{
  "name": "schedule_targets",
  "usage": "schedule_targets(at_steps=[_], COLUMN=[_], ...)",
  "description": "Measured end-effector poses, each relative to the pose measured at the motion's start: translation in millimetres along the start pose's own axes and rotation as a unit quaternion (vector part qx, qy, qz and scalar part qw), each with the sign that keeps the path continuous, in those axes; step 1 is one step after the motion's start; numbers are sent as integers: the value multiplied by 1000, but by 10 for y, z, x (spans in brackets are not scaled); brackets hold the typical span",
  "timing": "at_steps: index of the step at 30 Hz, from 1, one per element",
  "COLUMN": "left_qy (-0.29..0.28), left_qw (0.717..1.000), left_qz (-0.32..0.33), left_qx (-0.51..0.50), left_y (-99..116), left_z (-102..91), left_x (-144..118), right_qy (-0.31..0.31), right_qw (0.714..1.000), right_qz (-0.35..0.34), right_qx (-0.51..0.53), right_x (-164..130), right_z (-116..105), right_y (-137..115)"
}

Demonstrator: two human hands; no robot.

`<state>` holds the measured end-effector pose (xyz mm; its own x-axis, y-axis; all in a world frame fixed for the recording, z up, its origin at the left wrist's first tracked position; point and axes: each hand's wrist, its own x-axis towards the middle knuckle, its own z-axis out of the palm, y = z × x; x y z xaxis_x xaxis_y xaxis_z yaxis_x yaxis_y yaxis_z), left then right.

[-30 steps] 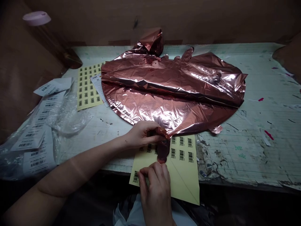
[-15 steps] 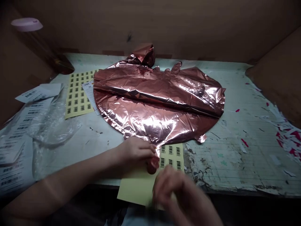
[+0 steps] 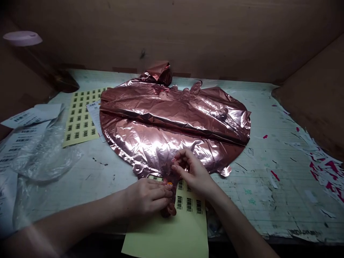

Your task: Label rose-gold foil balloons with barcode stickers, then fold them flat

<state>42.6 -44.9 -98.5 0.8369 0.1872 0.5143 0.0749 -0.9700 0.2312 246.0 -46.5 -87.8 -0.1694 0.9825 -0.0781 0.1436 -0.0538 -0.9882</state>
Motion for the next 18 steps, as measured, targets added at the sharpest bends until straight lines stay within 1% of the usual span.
schedule_targets(at_steps=[3,6,10,12,14,16,18], left_qy=[44,48,49,47,41,22,-10], left_qw=[999,999,998,999,999,999,999], left_qz=[22,21,19,19,20,20,7], left_qx=[-2,-6,-16,-17,-17,-24,-44], left_y=[-5,-9,-4,-6,-16,-25,-16], left_z=[-6,-11,-6,-1,4,7,-1], left_x=[9,16,12,5,-5,-17,-29], right_qy=[17,27,43,52,73,112,167], right_qw=[1000,997,982,965,941,916,891], right_qz=[-8,-21,-55,-80,-107,-119,-121], right_qx=[-22,-68,-178,-245,-313,-367,-404], right_x=[-3,-8,-26,-12,26,57,18], right_z=[27,36,49,68,78,53,-23], right_y=[24,47,58,62,69,64,27])
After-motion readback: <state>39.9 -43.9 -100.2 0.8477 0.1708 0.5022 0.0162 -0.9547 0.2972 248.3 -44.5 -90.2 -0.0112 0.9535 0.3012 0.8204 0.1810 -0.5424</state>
